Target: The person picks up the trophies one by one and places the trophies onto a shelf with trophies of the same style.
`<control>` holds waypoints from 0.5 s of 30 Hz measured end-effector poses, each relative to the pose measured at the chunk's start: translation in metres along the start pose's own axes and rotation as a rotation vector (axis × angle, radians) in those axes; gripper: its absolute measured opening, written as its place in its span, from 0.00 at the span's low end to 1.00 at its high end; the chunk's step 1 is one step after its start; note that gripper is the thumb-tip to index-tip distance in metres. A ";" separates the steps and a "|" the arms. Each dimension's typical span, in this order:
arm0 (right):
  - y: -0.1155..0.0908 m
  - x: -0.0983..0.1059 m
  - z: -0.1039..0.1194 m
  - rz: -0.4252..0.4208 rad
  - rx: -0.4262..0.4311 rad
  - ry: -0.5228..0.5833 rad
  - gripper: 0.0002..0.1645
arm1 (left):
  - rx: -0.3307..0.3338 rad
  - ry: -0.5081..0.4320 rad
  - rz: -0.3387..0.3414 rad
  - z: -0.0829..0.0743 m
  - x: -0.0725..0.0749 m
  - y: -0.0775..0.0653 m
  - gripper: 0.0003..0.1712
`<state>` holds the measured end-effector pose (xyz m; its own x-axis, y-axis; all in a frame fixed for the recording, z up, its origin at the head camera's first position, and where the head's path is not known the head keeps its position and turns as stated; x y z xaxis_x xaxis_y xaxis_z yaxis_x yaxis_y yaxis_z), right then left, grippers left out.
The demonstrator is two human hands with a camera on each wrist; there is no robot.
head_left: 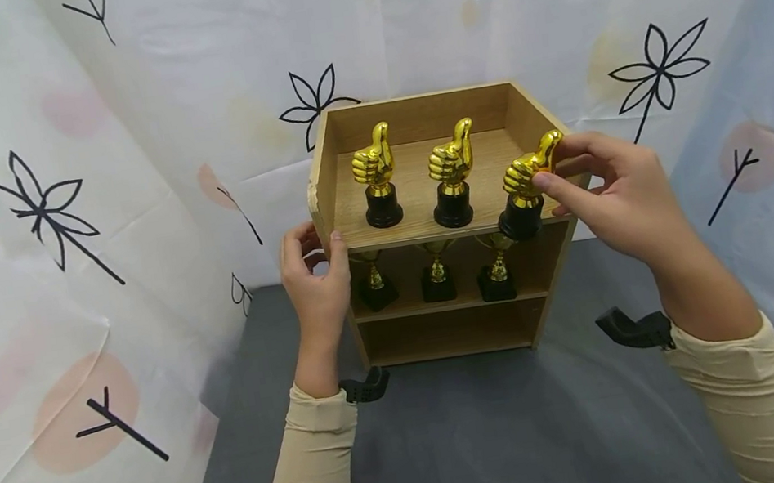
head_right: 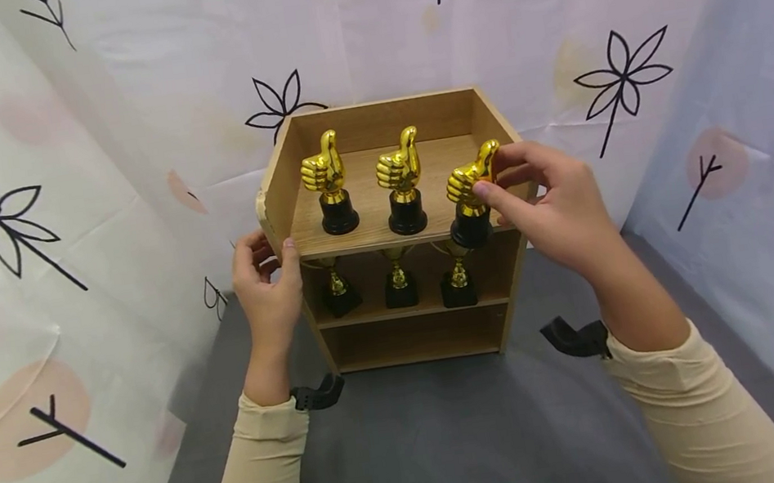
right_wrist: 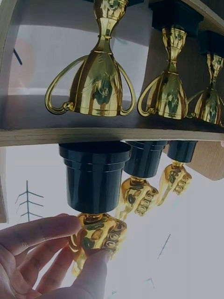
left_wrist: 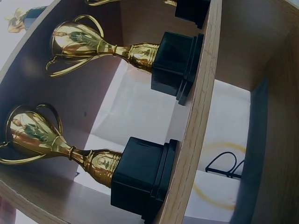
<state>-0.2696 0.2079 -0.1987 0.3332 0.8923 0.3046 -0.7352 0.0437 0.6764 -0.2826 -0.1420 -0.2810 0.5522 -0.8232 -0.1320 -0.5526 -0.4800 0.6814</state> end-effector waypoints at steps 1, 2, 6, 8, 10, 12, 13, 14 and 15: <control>0.001 0.000 -0.001 -0.001 -0.007 -0.004 0.21 | 0.001 -0.001 0.002 -0.001 0.000 0.000 0.15; 0.002 -0.001 -0.001 -0.003 -0.013 -0.010 0.21 | 0.001 -0.002 0.003 -0.002 0.000 0.000 0.15; 0.005 -0.001 -0.003 -0.017 -0.032 -0.052 0.22 | 0.002 -0.005 0.006 -0.003 0.000 0.000 0.15; 0.007 -0.001 -0.003 -0.027 -0.039 -0.078 0.22 | 0.002 -0.007 0.004 -0.003 0.000 0.000 0.15; 0.008 -0.002 -0.003 -0.036 -0.046 -0.102 0.22 | 0.000 -0.007 0.002 -0.003 0.000 0.000 0.15; 0.008 -0.003 -0.004 -0.044 -0.054 -0.118 0.23 | -0.002 -0.008 0.001 -0.003 0.000 0.000 0.15; 0.008 -0.003 -0.004 -0.048 -0.057 -0.122 0.23 | -0.002 -0.009 0.002 -0.002 0.000 0.001 0.15; 0.008 -0.004 -0.004 -0.051 -0.058 -0.128 0.24 | -0.002 -0.009 0.003 -0.002 0.000 0.000 0.15; 0.008 -0.004 -0.004 -0.054 -0.057 -0.136 0.24 | -0.003 -0.009 0.003 -0.002 0.000 0.001 0.15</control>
<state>-0.2794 0.2060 -0.1970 0.4472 0.8190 0.3596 -0.7453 0.1189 0.6561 -0.2814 -0.1421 -0.2792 0.5448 -0.8273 -0.1369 -0.5522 -0.4768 0.6840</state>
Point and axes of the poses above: each hand's wrist, its own y-axis towards the middle knuckle, its own x-axis out of the back of the hand, z = x × y, the point moved 8 cm from there along y, towards the middle knuckle, and after that the axes turned 9 degrees about -z, right-handed, at the moved point
